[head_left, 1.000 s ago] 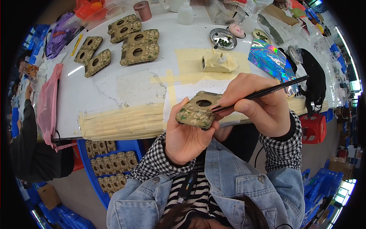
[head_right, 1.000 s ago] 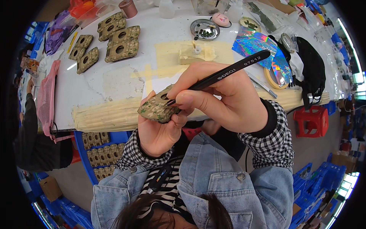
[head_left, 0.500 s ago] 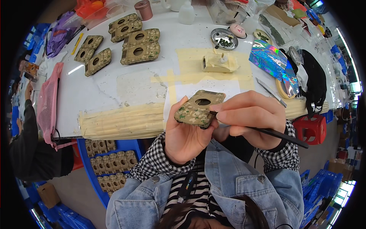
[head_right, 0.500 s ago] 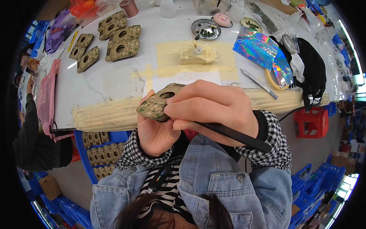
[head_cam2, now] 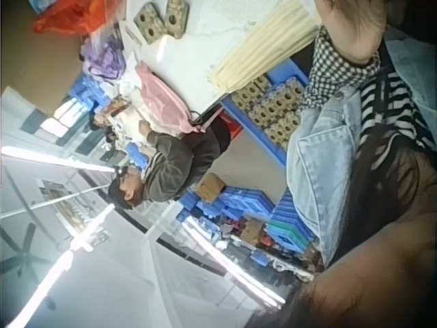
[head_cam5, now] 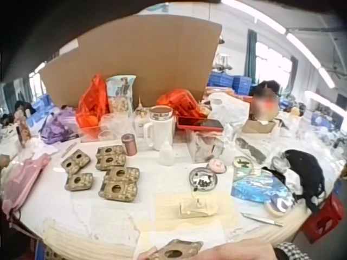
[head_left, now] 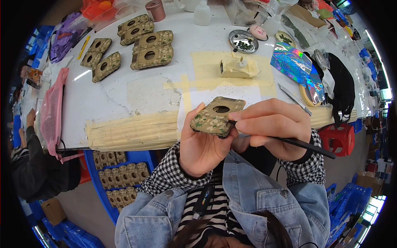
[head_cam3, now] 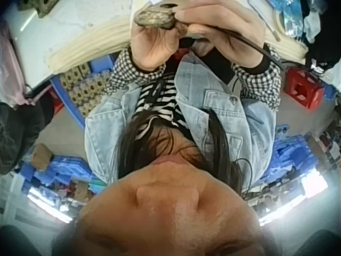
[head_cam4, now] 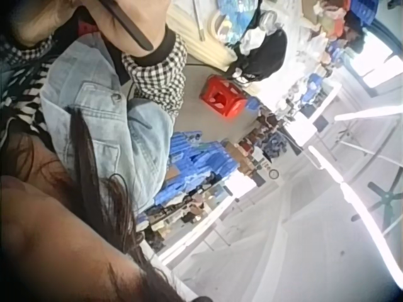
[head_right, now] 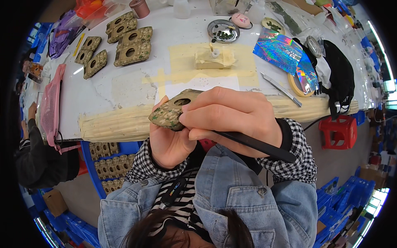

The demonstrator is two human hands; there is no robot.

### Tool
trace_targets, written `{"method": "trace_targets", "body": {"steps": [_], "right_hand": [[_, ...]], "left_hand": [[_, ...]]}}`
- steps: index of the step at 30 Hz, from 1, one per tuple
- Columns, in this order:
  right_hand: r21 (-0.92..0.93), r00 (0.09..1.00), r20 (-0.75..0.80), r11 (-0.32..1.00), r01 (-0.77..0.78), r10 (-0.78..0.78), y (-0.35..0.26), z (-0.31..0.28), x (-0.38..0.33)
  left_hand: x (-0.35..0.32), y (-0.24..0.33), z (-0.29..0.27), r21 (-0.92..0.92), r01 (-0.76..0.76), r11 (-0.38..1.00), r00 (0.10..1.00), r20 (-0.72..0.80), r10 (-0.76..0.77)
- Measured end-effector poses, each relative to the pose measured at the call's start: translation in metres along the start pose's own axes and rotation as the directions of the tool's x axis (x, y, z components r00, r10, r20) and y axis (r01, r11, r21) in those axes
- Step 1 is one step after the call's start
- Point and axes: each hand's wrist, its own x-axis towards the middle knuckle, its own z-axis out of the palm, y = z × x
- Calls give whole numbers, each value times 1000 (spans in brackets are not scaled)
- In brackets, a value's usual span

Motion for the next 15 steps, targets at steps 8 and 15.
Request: {"method": "trace_targets", "body": {"steps": [8,15], "right_hand": [[-3,1000,3,1000,-5,5,-1,0,1],[11,1000,-23,1000,0,0,3,2,0]], "left_hand": [[0,0,1,-12,8,1000,1000,5,-8],[0,0,1,-1,7,1000,1000,9,-7]]}}
